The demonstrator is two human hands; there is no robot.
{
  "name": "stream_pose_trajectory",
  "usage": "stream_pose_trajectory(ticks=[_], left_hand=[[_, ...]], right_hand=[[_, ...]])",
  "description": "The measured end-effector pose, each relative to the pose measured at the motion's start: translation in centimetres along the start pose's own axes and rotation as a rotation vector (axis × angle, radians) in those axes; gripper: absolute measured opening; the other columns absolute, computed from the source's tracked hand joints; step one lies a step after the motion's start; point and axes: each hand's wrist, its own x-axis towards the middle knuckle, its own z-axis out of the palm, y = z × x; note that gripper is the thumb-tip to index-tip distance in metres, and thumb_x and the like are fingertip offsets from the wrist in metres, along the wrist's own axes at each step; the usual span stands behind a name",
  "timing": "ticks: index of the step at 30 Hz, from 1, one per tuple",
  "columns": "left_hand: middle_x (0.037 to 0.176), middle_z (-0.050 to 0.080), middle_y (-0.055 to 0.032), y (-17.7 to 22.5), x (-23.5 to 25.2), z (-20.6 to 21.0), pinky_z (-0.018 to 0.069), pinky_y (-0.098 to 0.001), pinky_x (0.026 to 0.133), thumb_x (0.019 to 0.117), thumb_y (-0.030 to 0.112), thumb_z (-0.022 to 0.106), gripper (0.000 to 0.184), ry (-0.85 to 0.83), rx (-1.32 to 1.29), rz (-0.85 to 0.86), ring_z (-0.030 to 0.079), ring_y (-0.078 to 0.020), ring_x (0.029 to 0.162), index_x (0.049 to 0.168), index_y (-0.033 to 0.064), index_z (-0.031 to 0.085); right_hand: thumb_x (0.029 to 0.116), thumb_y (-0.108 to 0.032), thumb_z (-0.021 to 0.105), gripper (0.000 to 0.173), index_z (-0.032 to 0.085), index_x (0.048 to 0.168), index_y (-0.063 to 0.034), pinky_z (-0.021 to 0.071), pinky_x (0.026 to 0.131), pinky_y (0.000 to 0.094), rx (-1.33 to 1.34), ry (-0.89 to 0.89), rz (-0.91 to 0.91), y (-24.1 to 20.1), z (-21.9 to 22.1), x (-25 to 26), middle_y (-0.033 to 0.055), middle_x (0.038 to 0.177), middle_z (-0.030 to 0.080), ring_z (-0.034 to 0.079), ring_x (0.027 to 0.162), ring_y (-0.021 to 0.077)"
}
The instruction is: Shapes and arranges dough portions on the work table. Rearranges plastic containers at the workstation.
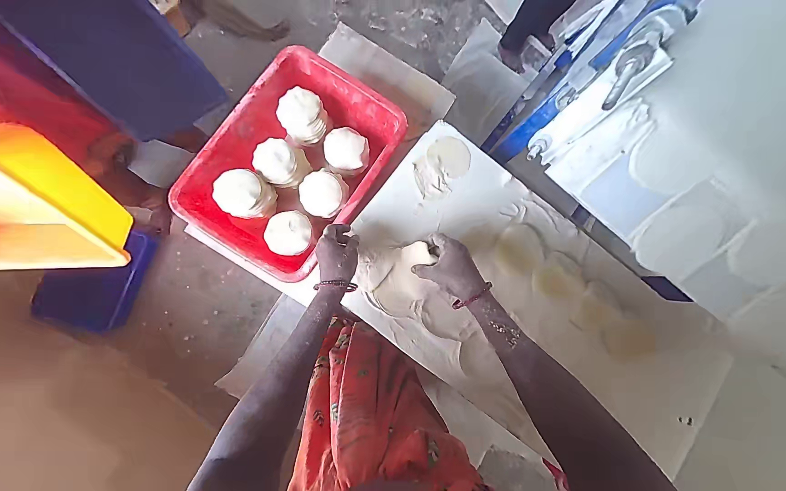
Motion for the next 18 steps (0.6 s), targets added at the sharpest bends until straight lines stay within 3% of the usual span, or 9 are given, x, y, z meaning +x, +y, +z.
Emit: stream_pose_trajectory(ticks=[3,5,8,10,11,13,15,18], left_hand=[[0.11,0.07,-0.0216,0.2,-1.2,0.6,0.0591,-0.0466,0.083,0.103,0.013,0.059,0.028,0.037,-0.087,0.117,0.071,-0.0288,0.09,0.126,-0.0039,0.061],[0.108,0.069,-0.0189,0.7,-2.1,0.8,0.0575,-0.0396,0.084,0.1076,0.017,0.051,0.03,0.05,-0.231,0.127,0.069,-0.021,0.089,0.124,-0.0058,0.061],[0.105,0.071,-0.011,1.9,-3.3,1.7,0.0553,-0.0333,0.087,0.1131,0.034,0.026,0.053,-0.108,-0.652,-0.06,0.068,-0.0142,0.091,0.127,-0.0035,0.061],[0.094,0.071,-0.0082,3.2,-4.6,2.4,0.0593,-0.035,0.081,0.1091,0.055,0.012,0.073,-0.263,-0.996,-0.267,0.069,-0.0161,0.084,0.116,0.001,0.06],[0.096,0.072,-0.0092,3.9,-5.5,2.5,0.0598,-0.0383,0.081,0.1055,0.064,0.011,0.077,-0.32,-1.137,-0.354,0.071,-0.0188,0.088,0.116,0.0043,0.059],[0.113,0.071,-0.0121,4.4,-6.9,2.6,0.0576,-0.0456,0.091,0.1027,0.07,0.014,0.08,-0.384,-1.318,-0.44,0.069,-0.0238,0.105,0.13,0.0078,0.056],[0.113,0.07,-0.0126,4.7,-7.9,2.6,0.0573,-0.0466,0.091,0.1053,0.065,0.021,0.072,-0.384,-1.339,-0.445,0.069,-0.0245,0.106,0.13,0.0083,0.057],[0.111,0.07,-0.0131,4.3,-8.6,2.3,0.0574,-0.0477,0.09,0.109,0.053,0.026,0.059,-0.375,-1.267,-0.41,0.069,-0.0252,0.104,0.129,0.008,0.057]], right_hand=[[0.078,-0.008,0.086,0.049,0.065,0.121,0.0032,0.0554,0.088,0.0571,-0.013,0.105,-0.043,-1.1,-1.5,-0.7,0.0218,0.108,0.072,0.071,0.099,0.0367],[0.0784,-0.008,0.086,0.046,0.065,0.118,0.0024,0.0574,0.085,0.0546,0.02,0.157,-0.074,-1.9,-2.3,-1.5,0.0201,0.105,0.073,0.072,0.096,0.0339],[0.0813,-0.008,0.085,0.042,0.063,0.117,-0.0003,0.0587,0.076,0.049,0.159,0.118,-0.107,-3.8,-4.1,-3.5,0.0164,0.098,0.074,0.072,0.084,0.028],[0.0821,-0.005,0.082,0.043,0.063,0.12,-0.0006,0.061,0.073,0.0411,0.316,0.036,-0.127,-4.5,-4.7,-4.3,0.0129,0.096,0.074,0.072,0.08,0.0211],[0.0827,-0.005,0.081,0.041,0.063,0.12,-0.0002,0.0614,0.072,0.039,0.364,0.008,-0.121,-4.5,-4.7,-4.2,0.0122,0.095,0.075,0.072,0.078,0.0195],[0.0876,-0.009,0.079,0.032,0.064,0.115,0.0009,0.0594,0.075,0.0401,0.306,0.003,-0.105,-3.9,-4.5,-4.1,0.0129,0.094,0.073,0.071,0.08,0.0198],[0.0924,-0.014,0.076,0.025,0.067,0.108,0.0026,0.055,0.074,0.0454,0.175,0.045,-0.114,-3.0,-4.0,-4.1,0.0158,0.09,0.07,0.067,0.078,0.024],[0.0953,-0.019,0.074,0.024,0.069,0.106,0.002,0.0562,0.079,0.0484,0.109,0.063,-0.103,-2.5,-3.2,-4.5,0.0172,0.095,0.071,0.069,0.084,0.0268]])
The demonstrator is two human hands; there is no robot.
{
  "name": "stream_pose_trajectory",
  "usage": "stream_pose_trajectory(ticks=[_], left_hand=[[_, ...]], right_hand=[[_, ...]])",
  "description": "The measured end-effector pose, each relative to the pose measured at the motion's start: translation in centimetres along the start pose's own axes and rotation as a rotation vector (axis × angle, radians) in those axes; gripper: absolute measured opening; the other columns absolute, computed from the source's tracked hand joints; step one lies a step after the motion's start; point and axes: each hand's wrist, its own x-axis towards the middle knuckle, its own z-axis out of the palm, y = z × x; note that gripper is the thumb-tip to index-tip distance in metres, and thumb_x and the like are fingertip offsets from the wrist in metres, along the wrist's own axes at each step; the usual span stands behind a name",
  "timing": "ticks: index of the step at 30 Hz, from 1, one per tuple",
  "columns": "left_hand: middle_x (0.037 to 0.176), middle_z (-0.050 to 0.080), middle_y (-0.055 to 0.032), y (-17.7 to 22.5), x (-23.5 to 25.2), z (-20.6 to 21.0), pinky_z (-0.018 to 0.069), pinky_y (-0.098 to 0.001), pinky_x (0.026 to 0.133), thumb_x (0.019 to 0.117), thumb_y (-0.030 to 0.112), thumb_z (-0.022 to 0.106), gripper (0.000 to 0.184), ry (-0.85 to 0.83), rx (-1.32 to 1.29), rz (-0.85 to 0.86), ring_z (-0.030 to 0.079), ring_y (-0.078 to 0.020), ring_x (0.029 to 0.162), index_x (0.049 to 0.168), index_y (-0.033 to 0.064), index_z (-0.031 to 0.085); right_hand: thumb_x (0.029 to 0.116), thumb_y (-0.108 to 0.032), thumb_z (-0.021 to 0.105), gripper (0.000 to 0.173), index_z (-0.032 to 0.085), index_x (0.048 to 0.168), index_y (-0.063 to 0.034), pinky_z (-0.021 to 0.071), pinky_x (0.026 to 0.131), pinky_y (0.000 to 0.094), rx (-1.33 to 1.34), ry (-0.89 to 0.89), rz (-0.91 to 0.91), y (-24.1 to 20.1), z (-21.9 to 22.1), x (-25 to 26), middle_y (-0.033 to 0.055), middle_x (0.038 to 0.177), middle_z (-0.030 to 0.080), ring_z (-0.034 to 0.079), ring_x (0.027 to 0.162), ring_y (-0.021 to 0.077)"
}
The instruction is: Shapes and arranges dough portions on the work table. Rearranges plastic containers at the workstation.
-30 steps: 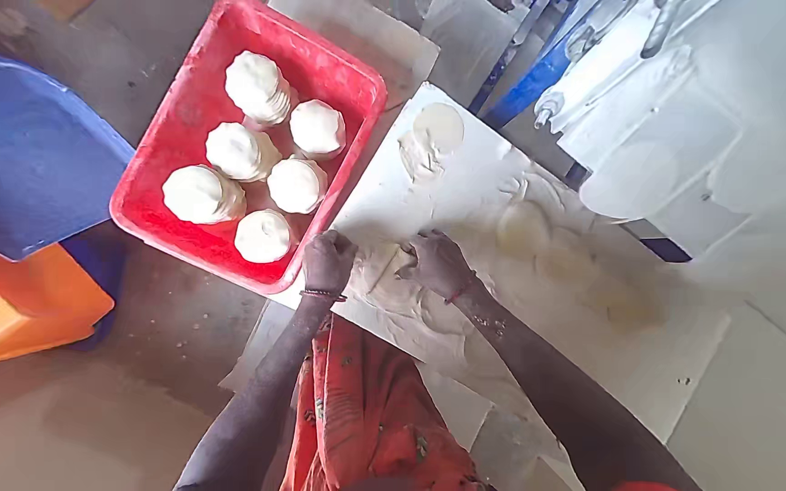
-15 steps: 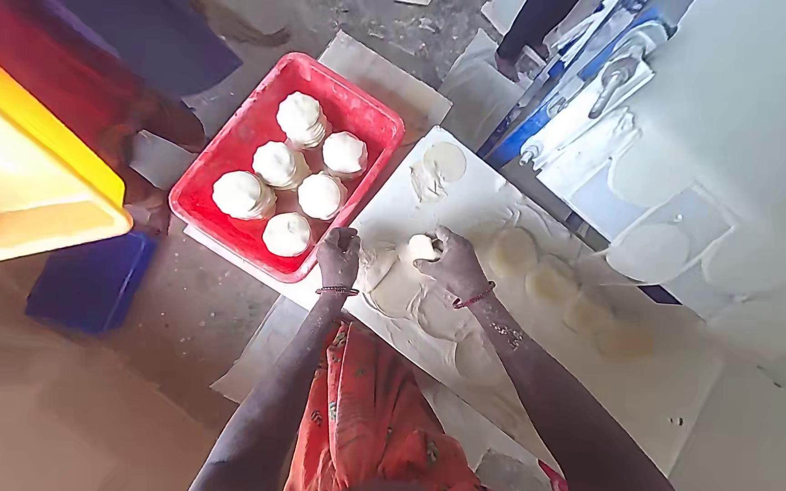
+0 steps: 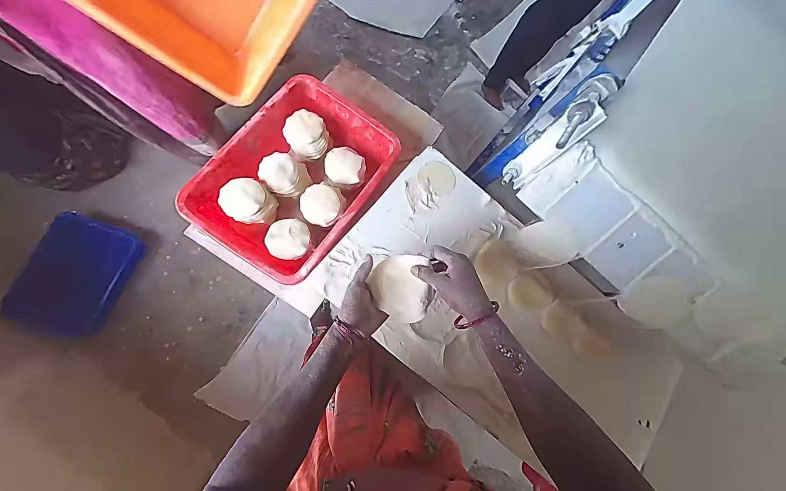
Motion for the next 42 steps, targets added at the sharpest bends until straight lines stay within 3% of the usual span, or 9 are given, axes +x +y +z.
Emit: stream_pose_trajectory(ticks=[6,13,17,21,25,30,33,37,42], left_hand=[[0.117,0.069,-0.0111,0.4,-1.8,-1.0,0.0571,-0.0434,0.092,0.1071,0.027,0.031,0.044,-0.184,0.071,0.058,0.068,-0.0219,0.105,0.137,0.0088,0.057],[0.115,0.071,-0.0125,0.0,-4.2,1.0,0.0583,-0.0436,0.089,0.1097,0.043,0.027,0.054,-0.245,0.135,-0.017,0.069,-0.024,0.103,0.133,0.0085,0.062],[0.133,0.06,-0.0227,0.6,-4.4,0.7,0.0538,-0.0559,0.094,0.1089,0.055,0.019,0.07,0.001,0.286,0.018,0.063,-0.0353,0.116,0.148,0.0023,0.042],[0.129,0.064,-0.0209,1.6,-3.9,-1.5,0.0526,-0.0494,0.094,0.1124,0.045,0.017,0.064,0.187,0.463,0.057,0.065,-0.0307,0.112,0.142,-0.0016,0.05],[0.12,0.066,-0.02,2.9,-3.3,-4.4,0.0558,-0.0434,0.086,0.1135,0.033,0.028,0.049,0.306,0.478,0.094,0.068,-0.0266,0.098,0.14,-0.0031,0.05],[0.106,0.069,-0.0164,6.6,-4.3,-6.1,0.0589,-0.0388,0.078,0.1132,0.023,0.031,0.041,0.402,0.566,0.217,0.071,-0.0227,0.086,0.132,-0.0053,0.053],[0.1,0.071,-0.0145,8.1,-3.0,-6.6,0.0596,-0.0355,0.074,0.1123,0.019,0.036,0.035,0.413,0.58,0.241,0.071,-0.0207,0.081,0.127,-0.0046,0.057],[0.099,0.073,-0.0141,10.5,0.7,-5.8,0.0598,-0.0374,0.085,0.1117,0.019,0.036,0.037,0.255,0.583,0.337,0.073,-0.0214,0.092,0.123,-0.0071,0.059],[0.121,0.069,-0.0153,12.7,6.7,-2.5,0.0545,-0.0464,0.097,0.1062,0.059,0.002,0.083,-0.085,0.085,0.128,0.066,-0.0248,0.113,0.135,0.0024,0.056]], right_hand=[[0.0994,-0.026,0.068,0.05,0.055,0.141,-0.0022,0.0511,0.103,0.042,0.293,-0.068,0.041,1.3,0.3,-1.1,0.0159,0.134,0.063,0.062,0.121,0.0231],[0.0828,-0.006,0.082,0.027,0.072,0.107,-0.0012,0.0557,0.078,0.0346,0.233,-0.263,0.051,-1.0,-0.7,-2.6,0.0086,0.092,0.072,0.067,0.082,0.0136],[0.0846,-0.019,0.084,0.03,0.073,0.103,0.0014,0.0537,0.081,0.0494,-0.026,0.045,-0.179,-2.8,-1.1,-4.1,0.0163,0.091,0.071,0.068,0.086,0.0263],[0.0788,-0.022,0.079,0.035,0.072,0.101,0.004,0.0586,0.077,0.0258,0.065,0.558,-0.385,-0.3,0.8,-4.1,0.0097,0.087,0.074,0.071,0.08,0.0082],[0.0834,-0.017,0.082,0.038,0.073,0.11,0.0076,0.0533,0.093,0.0501,0.035,0.443,-0.137,1.7,3.6,1.3,0.0235,0.1,0.074,0.072,0.097,0.0318],[0.0783,-0.019,0.083,0.037,0.072,0.104,0.0046,0.0605,0.081,0.0269,0.239,0.745,-0.287,2.8,4.9,5.0,0.0094,0.092,0.076,0.073,0.085,0.0073],[0.0811,-0.015,0.085,0.035,0.073,0.107,0.0063,0.0568,0.088,0.0433,0.198,0.667,-0.13,3.0,5.6,6.8,0.018,0.096,0.075,0.073,0.091,0.0221],[0.0784,-0.005,0.084,0.031,0.072,0.107,0.0021,0.0594,0.085,0.0279,0.448,0.562,-0.097,-0.3,6.3,8.7,0.0068,0.095,0.076,0.072,0.088,0.0072],[0.0863,-0.005,0.076,0.035,0.068,0.12,0.0017,0.0609,0.091,0.0311,0.767,0.303,-0.013,-6.2,7.1,10.7,0.0098,0.105,0.075,0.072,0.098,0.0135]])
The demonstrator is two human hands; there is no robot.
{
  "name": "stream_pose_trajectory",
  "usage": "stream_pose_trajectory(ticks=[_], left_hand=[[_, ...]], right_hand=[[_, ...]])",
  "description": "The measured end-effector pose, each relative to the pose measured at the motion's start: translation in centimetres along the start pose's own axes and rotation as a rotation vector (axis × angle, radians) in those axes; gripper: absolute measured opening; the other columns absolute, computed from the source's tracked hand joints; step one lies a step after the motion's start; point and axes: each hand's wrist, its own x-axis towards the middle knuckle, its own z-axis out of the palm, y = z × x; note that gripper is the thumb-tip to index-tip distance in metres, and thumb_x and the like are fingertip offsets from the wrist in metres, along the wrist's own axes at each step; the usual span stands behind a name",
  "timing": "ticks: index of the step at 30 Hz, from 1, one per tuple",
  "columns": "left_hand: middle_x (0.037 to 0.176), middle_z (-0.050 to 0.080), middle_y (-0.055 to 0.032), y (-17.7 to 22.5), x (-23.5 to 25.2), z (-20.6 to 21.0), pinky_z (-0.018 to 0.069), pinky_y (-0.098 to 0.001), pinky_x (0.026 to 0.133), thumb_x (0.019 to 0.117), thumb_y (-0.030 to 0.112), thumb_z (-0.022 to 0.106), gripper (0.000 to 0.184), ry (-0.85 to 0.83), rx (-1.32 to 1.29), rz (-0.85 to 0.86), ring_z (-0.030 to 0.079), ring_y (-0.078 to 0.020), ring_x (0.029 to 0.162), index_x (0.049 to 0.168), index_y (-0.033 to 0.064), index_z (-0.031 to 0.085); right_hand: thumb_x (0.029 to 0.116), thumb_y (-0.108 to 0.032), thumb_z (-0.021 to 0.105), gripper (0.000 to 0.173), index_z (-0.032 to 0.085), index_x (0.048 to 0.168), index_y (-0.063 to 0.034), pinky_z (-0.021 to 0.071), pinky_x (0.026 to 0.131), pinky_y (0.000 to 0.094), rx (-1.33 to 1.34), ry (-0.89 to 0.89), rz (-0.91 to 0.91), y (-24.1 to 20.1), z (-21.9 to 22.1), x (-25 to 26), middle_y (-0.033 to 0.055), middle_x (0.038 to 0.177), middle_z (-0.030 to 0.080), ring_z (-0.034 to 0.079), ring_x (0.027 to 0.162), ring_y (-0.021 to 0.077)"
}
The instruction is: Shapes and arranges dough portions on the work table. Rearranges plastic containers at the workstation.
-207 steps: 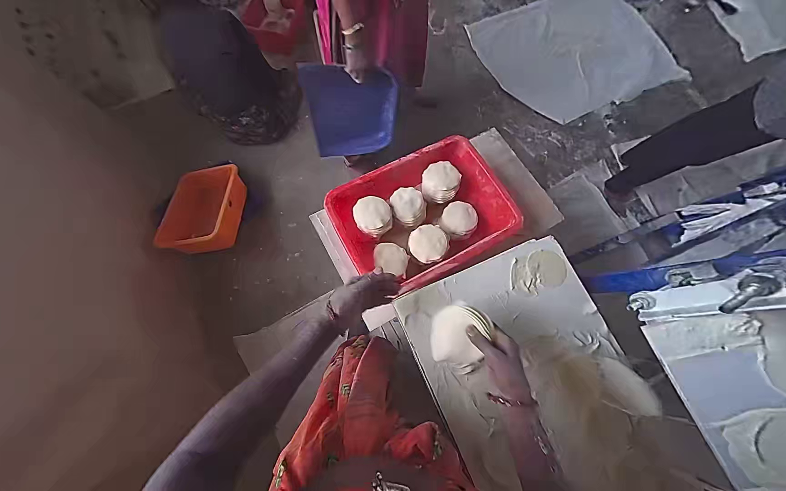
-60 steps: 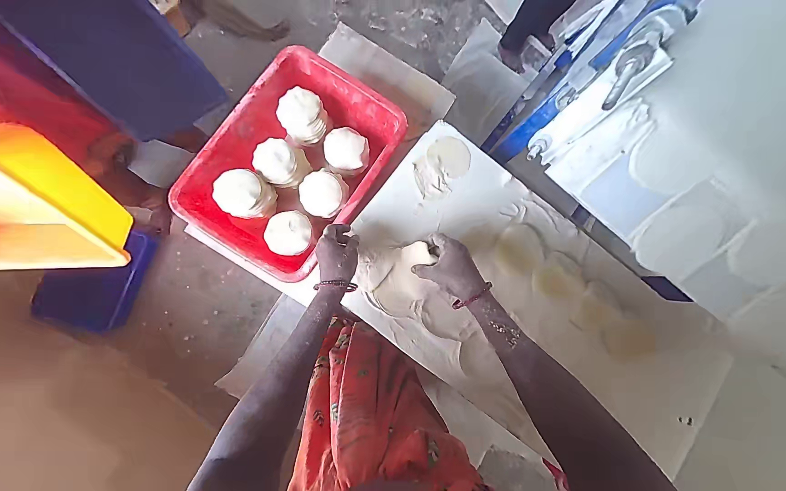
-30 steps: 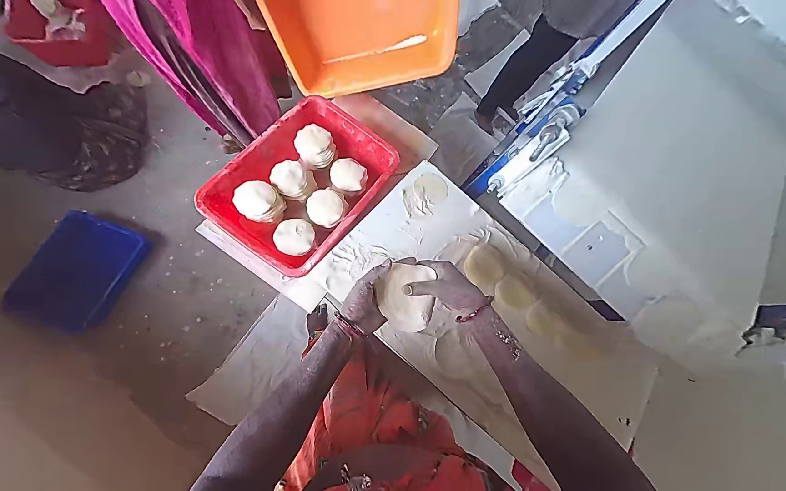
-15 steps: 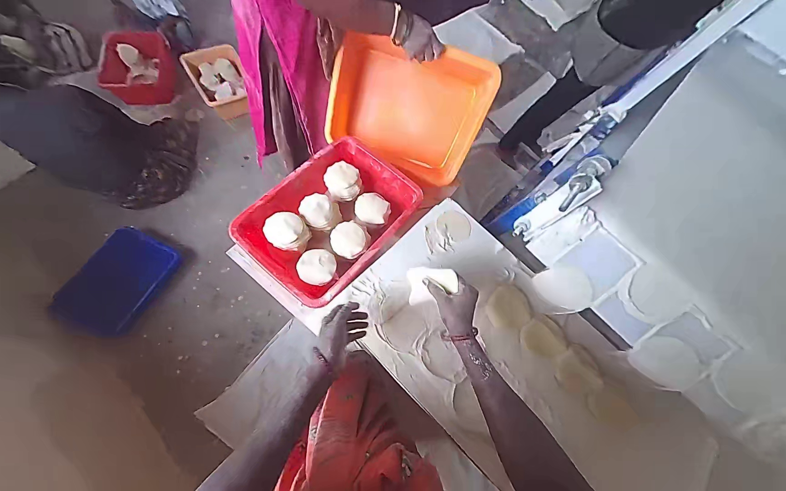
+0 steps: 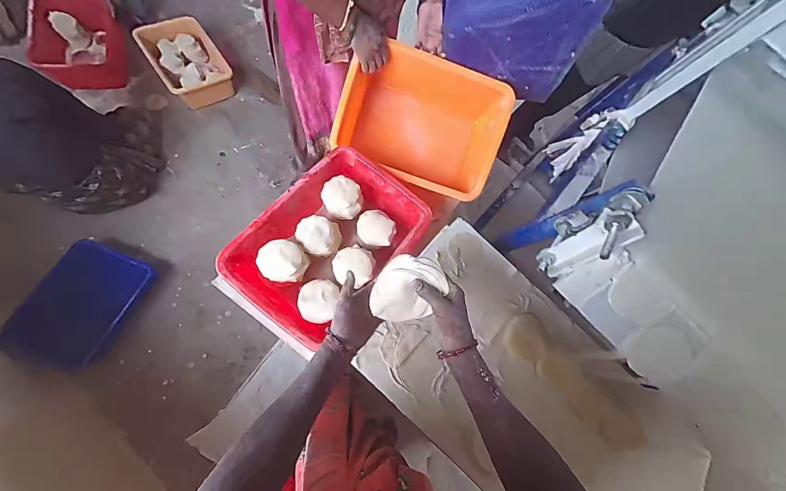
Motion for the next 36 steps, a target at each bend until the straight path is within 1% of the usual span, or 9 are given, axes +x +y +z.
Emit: stream_pose_trajectory(ticks=[3,6,9,12,16,25,31,34,36], left_hand=[[0.126,0.066,-0.0171,0.7,2.3,0.6,0.0531,-0.0531,0.098,0.1041,0.067,0.016,0.078,0.024,-0.271,-0.054,0.064,-0.0302,0.117,0.139,0.0067,0.052],[0.12,0.067,-0.0158,1.7,3.8,0.1,0.0547,-0.0508,0.096,0.1112,0.036,0.027,0.045,0.075,-0.226,-0.001,0.066,-0.0281,0.112,0.134,0.006,0.053],[0.114,0.068,-0.0149,2.7,4.9,-1.0,0.0564,-0.0466,0.093,0.1093,0.019,0.034,0.033,0.096,-0.168,0.004,0.068,-0.0252,0.105,0.13,0.0038,0.054],[0.113,0.068,-0.0129,3.7,6.2,-1.8,0.0563,-0.0457,0.093,0.1106,0.023,0.03,0.035,0.077,-0.183,0.028,0.068,-0.0238,0.105,0.129,0.0061,0.054],[0.116,0.068,-0.0126,4.6,7.7,-1.9,0.0562,-0.0465,0.093,0.1105,0.026,0.029,0.038,0.064,-0.188,0.033,0.067,-0.0241,0.107,0.132,0.0072,0.054],[0.118,0.067,-0.0152,6.3,10.6,-2.4,0.0563,-0.0499,0.092,0.1121,0.038,0.028,0.046,0.17,-0.159,0.031,0.067,-0.0268,0.108,0.135,0.006,0.052],[0.121,0.068,-0.0126,8.1,10.2,-0.8,0.0553,-0.048,0.095,0.1044,0.065,0.008,0.079,0.104,-0.239,0.032,0.066,-0.025,0.112,0.139,0.0104,0.053],[0.126,0.066,-0.0136,7.6,10.7,-1.8,0.0524,-0.0498,0.099,0.1072,0.06,0.013,0.071,0.107,-0.225,0.026,0.064,-0.0261,0.117,0.14,0.0102,0.052],[0.119,0.068,-0.0142,7.3,11.0,-2.6,0.0552,-0.0485,0.095,0.1116,0.04,0.027,0.049,0.108,-0.173,0.031,0.066,-0.0255,0.11,0.135,0.007,0.054]], right_hand=[[0.1,-0.013,0.063,0.029,0.067,0.125,0.001,0.0575,0.096,0.0297,0.011,0.014,0.042,0.7,1.8,2.2,0.0088,0.11,0.074,0.07,0.104,0.0108],[0.1078,-0.015,0.048,0.029,0.067,0.123,0.0008,0.055,0.097,0.0281,-0.037,-0.007,0.034,1.3,2.7,4.1,0.0063,0.11,0.073,0.067,0.104,0.007],[0.1062,-0.014,0.05,0.028,0.07,0.116,0.0027,0.0532,0.094,0.0272,-0.345,-0.032,-0.123,1.3,3.9,5.1,0.0069,0.102,0.073,0.067,0.099,0.0047],[0.1054,-0.017,0.052,0.03,0.072,0.111,0.0048,0.0566,0.084,0.0306,-0.655,-0.041,-0.396,1.0,4.9,5.6,0.0134,0.091,0.074,0.071,0.089,0.0122],[0.105,-0.016,0.054,0.029,0.072,0.113,0.0064,0.0585,0.083,0.0303,-0.71,-0.024,-0.477,-1.3,5.3,6.7,0.0145,0.089,0.074,0.072,0.086,0.0123],[0.1052,-0.012,0.053,0.022,0.07,0.114,-0.0015,0.0587,0.087,0.0244,-0.356,-0.067,-0.237,-6.4,5.9,10.3,-0.0017,0.097,0.074,0.069,0.091,0.0009],[0.1022,-0.013,0.061,0.019,0.073,0.108,-0.0009,0.0543,0.089,0.0323,-0.512,-0.197,-0.074,-2.5,8.3,12.1,0.0054,0.096,0.073,0.067,0.092,0.0079],[0.1008,-0.018,0.066,0.024,0.074,0.114,0.0008,0.055,0.095,0.0434,-0.764,-0.198,-0.222,-0.7,8.7,12.8,0.0154,0.106,0.075,0.071,0.101,0.0215],[0.1011,-0.024,0.066,0.029,0.072,0.119,-0.0009,0.0572,0.093,0.0474,-0.877,-0.152,-0.329,0.1,8.3,13.4,0.0165,0.112,0.074,0.072,0.102,0.0261]])
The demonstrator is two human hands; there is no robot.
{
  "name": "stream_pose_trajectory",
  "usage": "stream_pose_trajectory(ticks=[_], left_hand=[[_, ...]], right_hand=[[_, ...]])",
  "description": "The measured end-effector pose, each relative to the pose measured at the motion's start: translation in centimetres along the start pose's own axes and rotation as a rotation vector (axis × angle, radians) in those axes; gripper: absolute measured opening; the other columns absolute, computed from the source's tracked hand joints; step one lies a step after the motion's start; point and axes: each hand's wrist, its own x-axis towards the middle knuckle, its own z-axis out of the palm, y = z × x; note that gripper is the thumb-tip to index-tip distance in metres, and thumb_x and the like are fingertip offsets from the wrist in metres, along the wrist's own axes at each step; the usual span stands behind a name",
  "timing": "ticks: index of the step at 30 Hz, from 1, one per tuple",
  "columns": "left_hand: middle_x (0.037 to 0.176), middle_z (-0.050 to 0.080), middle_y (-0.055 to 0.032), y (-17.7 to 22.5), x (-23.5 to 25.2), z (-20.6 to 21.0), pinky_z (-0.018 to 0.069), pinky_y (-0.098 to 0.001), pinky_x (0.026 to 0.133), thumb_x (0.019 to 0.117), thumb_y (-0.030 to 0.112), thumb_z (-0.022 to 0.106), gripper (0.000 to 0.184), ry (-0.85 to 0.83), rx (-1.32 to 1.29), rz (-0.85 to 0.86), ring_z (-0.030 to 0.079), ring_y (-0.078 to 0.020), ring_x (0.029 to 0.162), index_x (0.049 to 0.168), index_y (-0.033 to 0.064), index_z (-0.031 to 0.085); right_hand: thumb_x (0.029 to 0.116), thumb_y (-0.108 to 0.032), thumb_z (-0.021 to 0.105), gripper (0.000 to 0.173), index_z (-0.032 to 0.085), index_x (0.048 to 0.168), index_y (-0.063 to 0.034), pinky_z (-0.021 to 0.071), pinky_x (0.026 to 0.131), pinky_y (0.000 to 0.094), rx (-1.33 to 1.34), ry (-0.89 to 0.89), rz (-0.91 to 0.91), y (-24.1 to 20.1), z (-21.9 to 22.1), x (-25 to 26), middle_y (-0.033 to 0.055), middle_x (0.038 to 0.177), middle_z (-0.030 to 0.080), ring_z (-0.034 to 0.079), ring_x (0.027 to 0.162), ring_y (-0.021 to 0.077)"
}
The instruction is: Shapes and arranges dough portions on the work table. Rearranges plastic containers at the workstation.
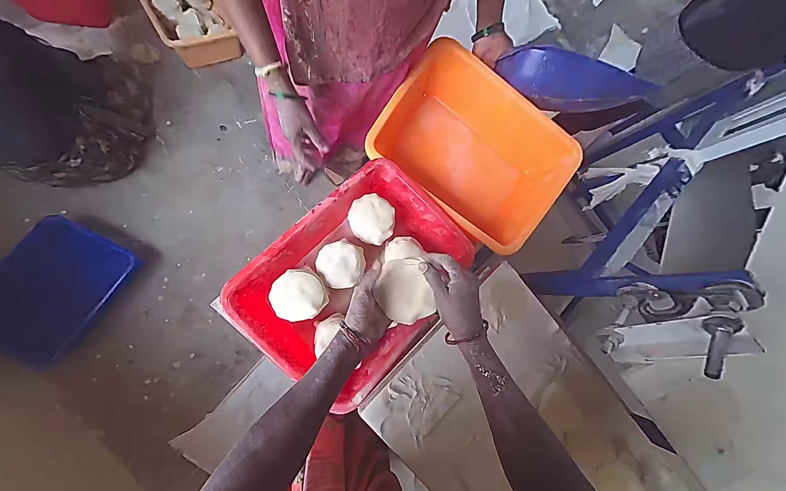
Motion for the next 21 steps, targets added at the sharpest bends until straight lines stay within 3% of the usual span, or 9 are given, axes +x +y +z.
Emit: stream_pose_trajectory(ticks=[2,5,8,10,12,14,17,19,21], left_hand=[[0.115,0.068,-0.0151,-0.1,0.3,-0.7,0.0569,-0.0465,0.092,0.1059,0.018,0.044,0.032,-0.002,0.074,-0.027,0.067,-0.0248,0.104,0.133,0.0035,0.053],[0.11,0.069,-0.0166,0.0,1.1,0.0,0.0582,-0.0456,0.089,0.0992,0.0,0.055,0.029,0.057,0.108,-0.061,0.069,-0.0254,0.098,0.128,-0.0005,0.055],[0.11,0.069,-0.0158,0.0,3.1,1.0,0.0582,-0.0442,0.087,0.106,0.012,0.052,0.029,0.086,0.221,-0.113,0.069,-0.0242,0.097,0.132,0.0004,0.054],[0.109,0.068,-0.0142,0.4,5.1,1.5,0.0576,-0.0421,0.084,0.1082,0.025,0.051,0.035,0.062,0.454,-0.11,0.067,-0.0216,0.094,0.134,0.0021,0.055],[0.107,0.069,-0.0146,0.3,7.6,1.1,0.0577,-0.0439,0.084,0.1062,0.029,0.055,0.036,0.018,0.682,-0.01,0.068,-0.022,0.093,0.129,0.0017,0.06],[0.112,0.07,-0.0179,0.1,10.0,0.9,0.0571,-0.0444,0.091,0.1005,0.018,0.064,0.032,0.02,0.949,0.113,0.068,-0.0245,0.101,0.126,-0.0021,0.063],[0.129,0.061,-0.032,1.4,11.3,2.4,0.0455,-0.0577,0.108,0.0976,0.016,0.066,0.042,0.152,1.478,0.095,0.059,-0.043,0.125,0.13,-0.0091,0.059],[0.132,0.061,-0.03,2.0,11.9,2.5,0.0441,-0.0574,0.11,0.0984,0.025,0.066,0.047,0.263,1.596,0.068,0.058,-0.0423,0.128,0.133,-0.0064,0.059],[0.127,0.065,-0.0284,3.5,12.2,1.5,0.0458,-0.0565,0.108,0.0977,0.028,0.068,0.046,0.364,1.518,0.172,0.061,-0.0406,0.124,0.128,-0.0058,0.063]], right_hand=[[0.1049,-0.029,0.059,0.039,0.065,0.13,0.0005,0.0525,0.101,0.0529,0.037,0.009,0.106,1.3,0.3,0.3,0.0203,0.125,0.069,0.068,0.116,0.032],[0.1104,-0.044,0.04,0.05,0.063,0.132,-0.0046,0.0523,0.099,0.0425,0.575,-0.033,0.576,1.9,1.6,1.0,0.0125,0.123,0.069,0.065,0.114,0.0199],[0.1042,-0.061,0.039,0.058,0.061,0.132,-0.0152,0.061,0.082,0.0494,1.15,-0.153,0.893,2.0,2.3,1.7,0.0106,0.114,0.072,0.071,0.102,0.0252],[0.1067,-0.039,0.051,0.038,0.062,0.129,-0.0099,0.0613,0.08,0.0443,1.069,-0.16,0.855,2.9,2.4,2.5,0.0102,0.11,0.071,0.071,0.097,0.0228],[0.099,-0.019,0.068,0.03,0.065,0.124,-0.0034,0.0613,0.078,0.0423,0.821,-0.1,0.777,4.4,3.1,3.6,0.0123,0.105,0.072,0.071,0.091,0.022],[0.094,-0.019,0.074,0.035,0.067,0.124,-0.0039,0.0615,0.081,0.0449,0.662,-0.058,0.693,6.6,4.3,4.8,0.0138,0.109,0.073,0.071,0.094,0.0234],[0.0917,-0.014,0.075,0.034,0.068,0.123,-0.0011,0.0574,0.094,0.0447,0.442,-0.07,0.508,7.1,6.2,6.9,0.0155,0.115,0.071,0.069,0.105,0.0227],[0.0904,-0.011,0.074,0.034,0.069,0.121,0.0021,0.0516,0.102,0.0508,0.219,-0.133,0.424,5.9,7.2,7.8,0.0209,0.119,0.071,0.067,0.114,0.0305],[0.0927,-0.009,0.07,0.03,0.069,0.12,0.0042,0.0483,0.103,0.0541,0.126,-0.183,0.385,3.4,8.1,9.5,0.024,0.119,0.07,0.065,0.116,0.0352]])
